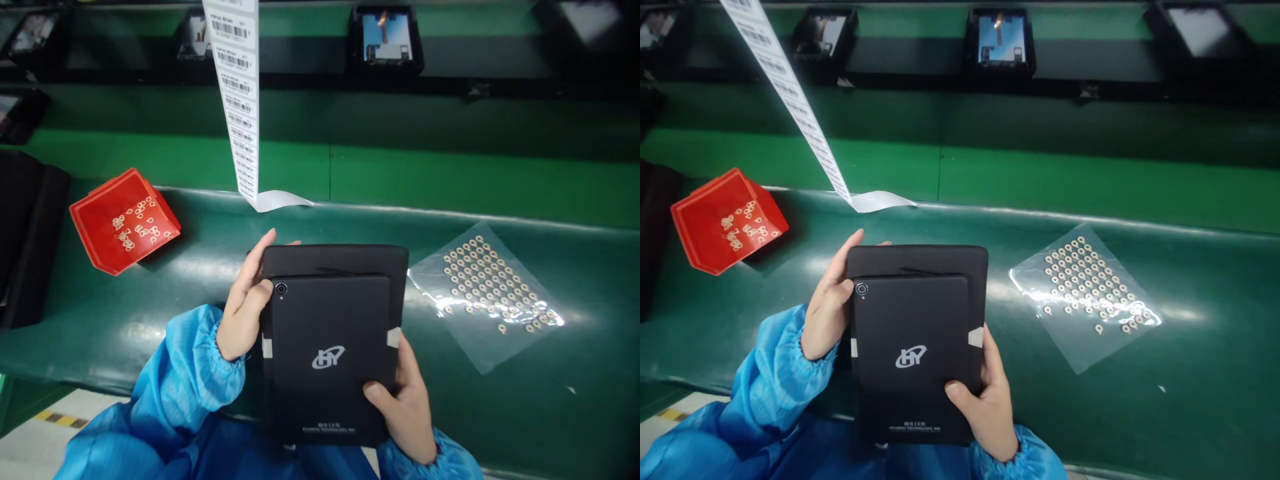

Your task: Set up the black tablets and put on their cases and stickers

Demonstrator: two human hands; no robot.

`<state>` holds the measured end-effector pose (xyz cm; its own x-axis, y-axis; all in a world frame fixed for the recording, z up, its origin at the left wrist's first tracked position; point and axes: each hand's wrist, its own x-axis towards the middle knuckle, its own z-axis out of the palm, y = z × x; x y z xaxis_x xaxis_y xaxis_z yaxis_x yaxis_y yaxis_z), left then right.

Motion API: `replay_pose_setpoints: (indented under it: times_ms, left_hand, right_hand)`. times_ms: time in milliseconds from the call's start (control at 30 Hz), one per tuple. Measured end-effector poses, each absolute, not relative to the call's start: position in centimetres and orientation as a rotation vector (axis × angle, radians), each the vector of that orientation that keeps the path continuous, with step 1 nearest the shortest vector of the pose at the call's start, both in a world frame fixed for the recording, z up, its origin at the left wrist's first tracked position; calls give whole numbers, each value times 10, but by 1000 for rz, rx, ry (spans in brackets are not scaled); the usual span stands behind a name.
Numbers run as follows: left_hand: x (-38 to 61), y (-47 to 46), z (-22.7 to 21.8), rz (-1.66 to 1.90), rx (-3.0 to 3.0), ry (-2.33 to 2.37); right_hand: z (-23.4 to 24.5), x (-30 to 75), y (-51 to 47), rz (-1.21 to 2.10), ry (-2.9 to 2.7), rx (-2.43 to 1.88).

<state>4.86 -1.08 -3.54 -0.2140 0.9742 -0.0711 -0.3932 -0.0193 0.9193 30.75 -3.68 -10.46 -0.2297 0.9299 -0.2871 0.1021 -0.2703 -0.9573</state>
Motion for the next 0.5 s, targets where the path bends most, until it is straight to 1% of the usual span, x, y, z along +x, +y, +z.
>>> replay_pose_setpoints:
  times_ms: [167,500]
  left_hand:
    - [48,-12,-35,1489,787,1116]
    - [47,-12,-34,1479,845,1236]
  right_hand:
    - [-112,313,-41,1585,-1319,-1360]
    - [-111,312,-42,1550,-1329,-1377]
